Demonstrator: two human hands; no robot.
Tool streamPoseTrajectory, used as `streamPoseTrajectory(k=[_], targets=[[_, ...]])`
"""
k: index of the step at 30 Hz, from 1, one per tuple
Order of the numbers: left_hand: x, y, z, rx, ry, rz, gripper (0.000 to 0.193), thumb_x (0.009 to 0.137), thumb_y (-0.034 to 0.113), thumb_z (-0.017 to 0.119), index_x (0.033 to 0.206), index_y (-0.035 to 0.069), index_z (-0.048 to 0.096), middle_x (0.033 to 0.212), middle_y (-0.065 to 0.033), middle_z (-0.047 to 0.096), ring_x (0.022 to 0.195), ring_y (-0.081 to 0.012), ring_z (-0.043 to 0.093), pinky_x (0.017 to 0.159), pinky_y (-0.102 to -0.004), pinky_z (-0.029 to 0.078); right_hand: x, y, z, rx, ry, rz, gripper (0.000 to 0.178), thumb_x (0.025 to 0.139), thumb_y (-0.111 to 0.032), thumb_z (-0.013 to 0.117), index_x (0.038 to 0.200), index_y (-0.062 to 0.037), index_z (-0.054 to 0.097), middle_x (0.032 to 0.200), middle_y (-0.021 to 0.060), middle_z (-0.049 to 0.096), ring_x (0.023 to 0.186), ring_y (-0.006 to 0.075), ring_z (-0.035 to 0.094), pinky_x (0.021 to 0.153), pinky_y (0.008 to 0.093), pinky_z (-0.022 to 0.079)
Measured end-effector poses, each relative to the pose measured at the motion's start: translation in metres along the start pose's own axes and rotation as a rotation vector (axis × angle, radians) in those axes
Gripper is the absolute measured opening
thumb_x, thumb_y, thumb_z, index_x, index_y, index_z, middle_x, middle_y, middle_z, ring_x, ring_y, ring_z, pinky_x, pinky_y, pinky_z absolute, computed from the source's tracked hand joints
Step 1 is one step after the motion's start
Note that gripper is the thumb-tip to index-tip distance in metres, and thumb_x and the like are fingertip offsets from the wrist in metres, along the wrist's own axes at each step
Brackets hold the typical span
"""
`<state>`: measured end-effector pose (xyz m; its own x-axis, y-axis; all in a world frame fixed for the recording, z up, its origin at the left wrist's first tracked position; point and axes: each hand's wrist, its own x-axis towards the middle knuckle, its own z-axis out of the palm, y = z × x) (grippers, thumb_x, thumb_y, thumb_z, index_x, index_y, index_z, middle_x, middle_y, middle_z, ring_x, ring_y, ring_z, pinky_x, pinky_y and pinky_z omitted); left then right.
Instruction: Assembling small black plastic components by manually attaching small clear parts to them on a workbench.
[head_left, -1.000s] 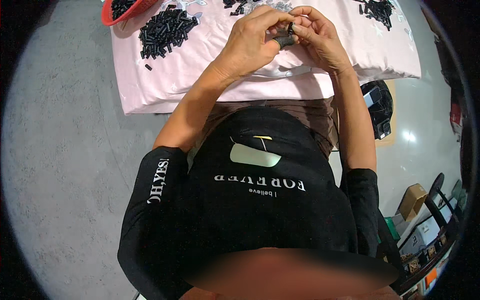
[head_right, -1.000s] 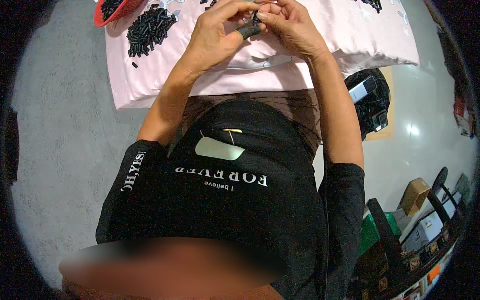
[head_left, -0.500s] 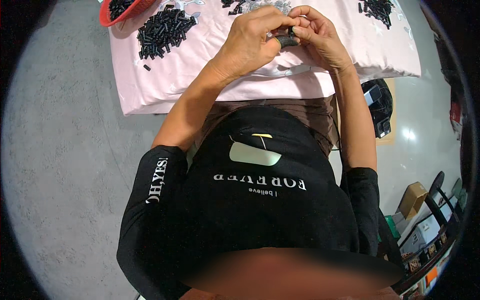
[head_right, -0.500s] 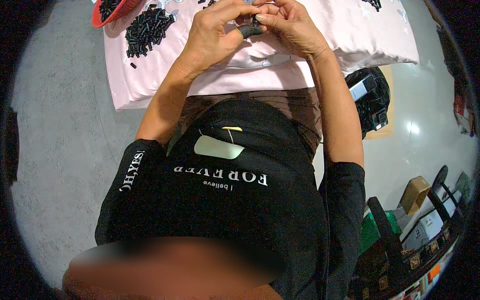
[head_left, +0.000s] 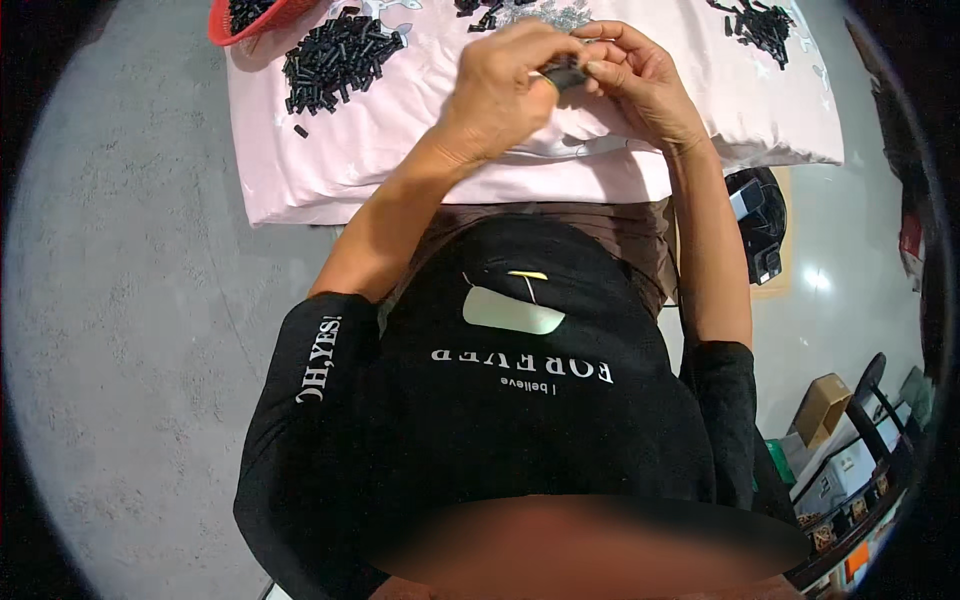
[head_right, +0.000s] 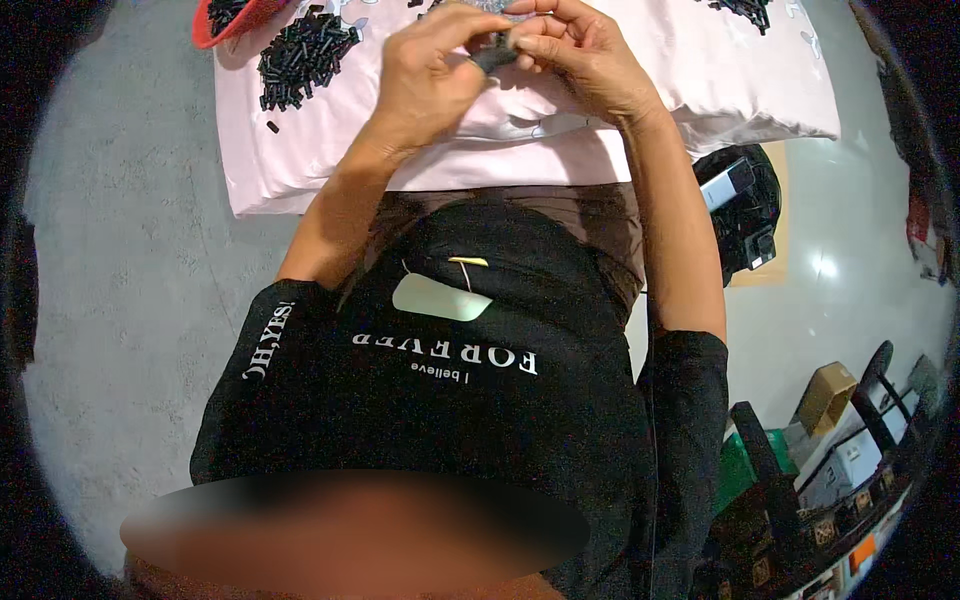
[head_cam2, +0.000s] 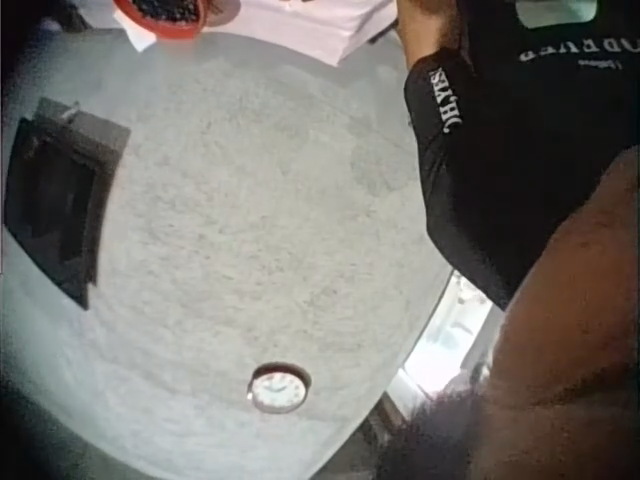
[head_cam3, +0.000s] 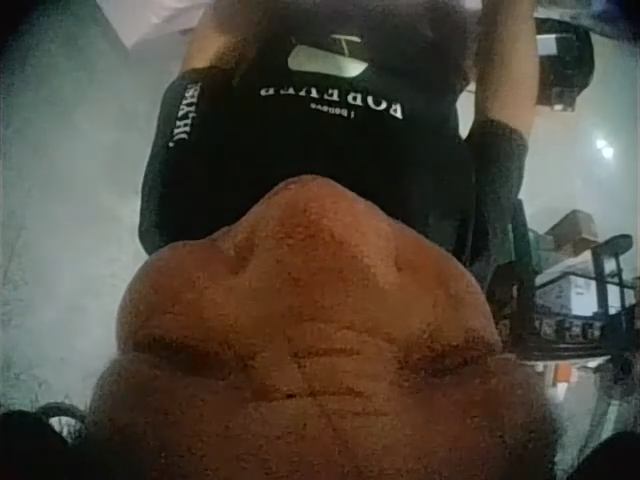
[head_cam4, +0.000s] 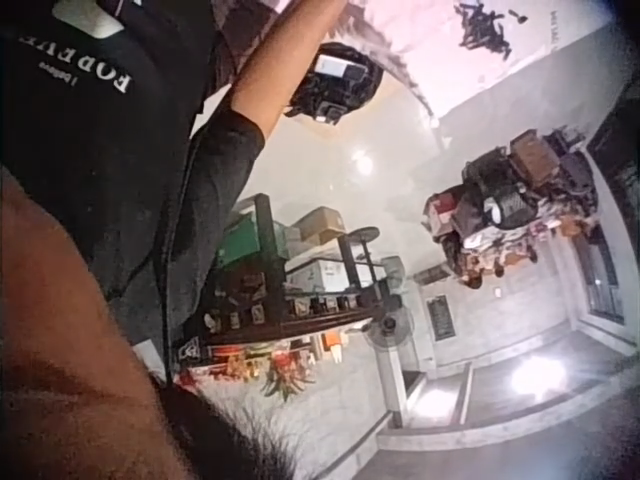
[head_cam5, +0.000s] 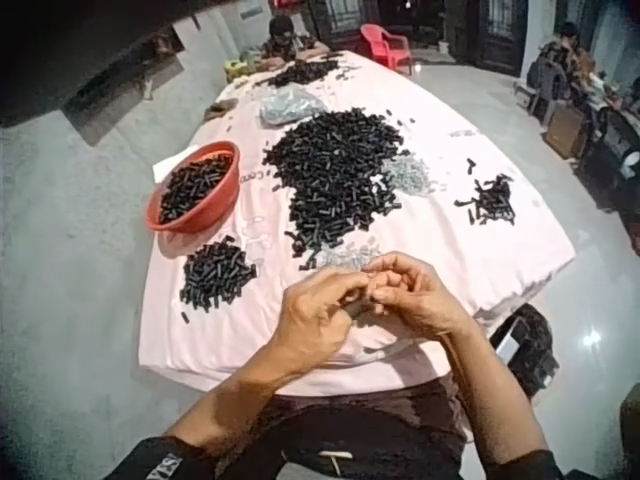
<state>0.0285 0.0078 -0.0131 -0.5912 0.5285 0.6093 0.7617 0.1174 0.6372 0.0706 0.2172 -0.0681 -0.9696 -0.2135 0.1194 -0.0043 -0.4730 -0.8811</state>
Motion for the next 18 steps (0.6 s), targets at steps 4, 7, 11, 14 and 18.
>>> streamPoseTrajectory(k=[4, 7, 11, 14, 18], targets=[[-0.006, -0.016, -0.034, 0.198, 0.025, -0.091, 0.035, 0.074, -0.011, 0.062, 0.105, 0.002, 0.074, 0.093, -0.0105, 0.071, 0.076, -0.0204, 0.07, 0.07, -0.0311, 0.057, 0.0, -0.006, 0.008, 0.008, 0.081, 0.011, 0.037, 0.1, -0.008, 0.065, 0.135, 0.0004, 0.058, 0.107, 0.0074, 0.072, 0.084, 0.0085, 0.061, 0.075, 0.0189, 0.052], [-0.014, -0.025, -0.048, 0.225, 0.085, -0.119, 0.034, 0.074, -0.009, 0.063, 0.104, 0.001, 0.074, 0.09, -0.0123, 0.069, 0.074, -0.0231, 0.068, 0.069, -0.0309, 0.055, -0.001, -0.006, 0.005, -0.003, 0.066, 0.009, 0.034, 0.1, -0.007, 0.064, 0.132, 0.0009, 0.059, 0.103, 0.0074, 0.071, 0.081, 0.0086, 0.06, 0.074, 0.0187, 0.051], [-0.025, -0.039, -0.061, 0.356, 0.083, -0.188, 0.032, 0.075, -0.008, 0.063, 0.104, -0.001, 0.073, 0.091, -0.0129, 0.069, 0.074, -0.0233, 0.067, 0.07, -0.0306, 0.054, -0.001, -0.004, 0.004, -0.001, 0.074, 0.003, 0.03, 0.1, -0.006, 0.064, 0.129, 0.0013, 0.06, 0.098, 0.0073, 0.069, 0.079, 0.0086, 0.058, 0.072, 0.0185, 0.049], [-0.03, -0.044, -0.069, 0.394, 0.074, -0.238, 0.032, 0.077, -0.006, 0.064, 0.106, 0.0, 0.074, 0.09, -0.0118, 0.069, 0.075, -0.0217, 0.068, 0.072, -0.0306, 0.055, -0.001, -0.001, 0.002, 0.018, 0.079, -0.001, 0.027, 0.1, -0.005, 0.063, 0.126, 0.0016, 0.061, 0.098, 0.0074, 0.068, 0.077, 0.0085, 0.058, 0.07, 0.0188, 0.048], [-0.036, -0.054, -0.083, 0.555, 0.026, -0.374, 0.034, 0.075, -0.006, 0.061, 0.106, -0.001, 0.073, 0.092, -0.015, 0.068, 0.083, -0.0305, 0.067, 0.079, -0.0377, 0.053, -0.001, 0.0, 0.0, -0.009, 0.071, -0.018, 0.023, 0.1, -0.004, 0.063, 0.122, 0.0015, 0.062, 0.098, 0.0075, 0.068, 0.078, 0.0086, 0.057, 0.071, 0.0193, 0.047]])
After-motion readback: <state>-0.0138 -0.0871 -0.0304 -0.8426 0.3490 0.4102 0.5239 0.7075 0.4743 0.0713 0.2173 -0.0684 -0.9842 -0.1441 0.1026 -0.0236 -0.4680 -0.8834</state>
